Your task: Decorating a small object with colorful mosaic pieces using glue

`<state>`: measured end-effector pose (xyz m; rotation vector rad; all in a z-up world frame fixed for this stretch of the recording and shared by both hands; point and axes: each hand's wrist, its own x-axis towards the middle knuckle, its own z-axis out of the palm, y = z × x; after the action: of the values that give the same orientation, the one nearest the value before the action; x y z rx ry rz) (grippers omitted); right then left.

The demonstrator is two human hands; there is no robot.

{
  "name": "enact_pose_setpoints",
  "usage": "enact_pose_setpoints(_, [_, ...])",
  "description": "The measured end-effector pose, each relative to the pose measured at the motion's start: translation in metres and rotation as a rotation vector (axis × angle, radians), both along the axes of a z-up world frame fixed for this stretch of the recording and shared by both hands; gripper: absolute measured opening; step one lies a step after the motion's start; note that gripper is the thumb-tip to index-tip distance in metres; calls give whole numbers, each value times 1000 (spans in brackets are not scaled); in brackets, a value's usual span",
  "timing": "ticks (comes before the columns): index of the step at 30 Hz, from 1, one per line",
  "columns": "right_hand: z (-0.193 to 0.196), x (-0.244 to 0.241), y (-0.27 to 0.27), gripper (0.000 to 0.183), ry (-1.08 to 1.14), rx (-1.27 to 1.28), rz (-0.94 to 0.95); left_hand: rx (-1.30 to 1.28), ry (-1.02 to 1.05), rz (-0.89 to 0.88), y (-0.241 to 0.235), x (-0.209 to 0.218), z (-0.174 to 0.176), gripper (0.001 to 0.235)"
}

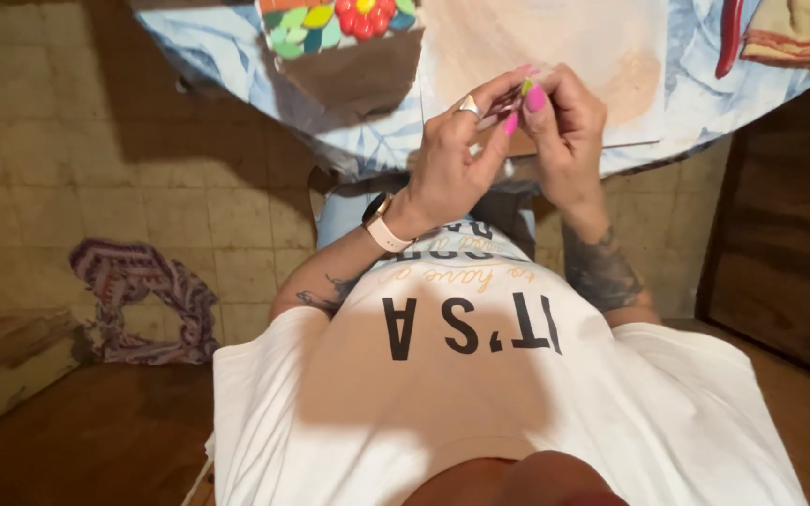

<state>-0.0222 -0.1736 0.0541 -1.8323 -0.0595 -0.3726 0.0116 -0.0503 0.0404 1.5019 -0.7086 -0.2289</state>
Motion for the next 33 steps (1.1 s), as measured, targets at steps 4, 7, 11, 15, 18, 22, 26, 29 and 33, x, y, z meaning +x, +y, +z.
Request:
enact_pose_setpoints(4, [1,6,0,20,67,97,-44,-6,59,-17,-3,13,4,33])
enact_pose_setpoints(7, [1,10,-2,22,73,27,-47,20,69,-27,-4,17,6,33])
enact_pose_setpoints(11, [-1,14,-7,24,112,70,-35,136,52,17,-6,24,9,26])
enact_pose_setpoints(15, [-3,17,-11,23,157,171,13,192,52,24,-7,30,11,28])
enact_pose_setpoints(18, [-7,19,-12,24,165,202,10,206,64,27,-6,31,13,29])
enact_pose_setpoints(22, [-11,17,-14,22,202,211,-13,223,82,30,-6,31,14,29])
enact_pose_setpoints(26, [-11,18,-14,22,201,216,-12,121,107,0,-8,31,13,29])
enact_pose_setpoints(29, [-14,17,-14,23,191,224,-16,95,85,11,-9,30,11,27])
enact_pose_setpoints(33, [-12,13,-12,22,176,207,-4,118,109,-7,-9,25,6,26])
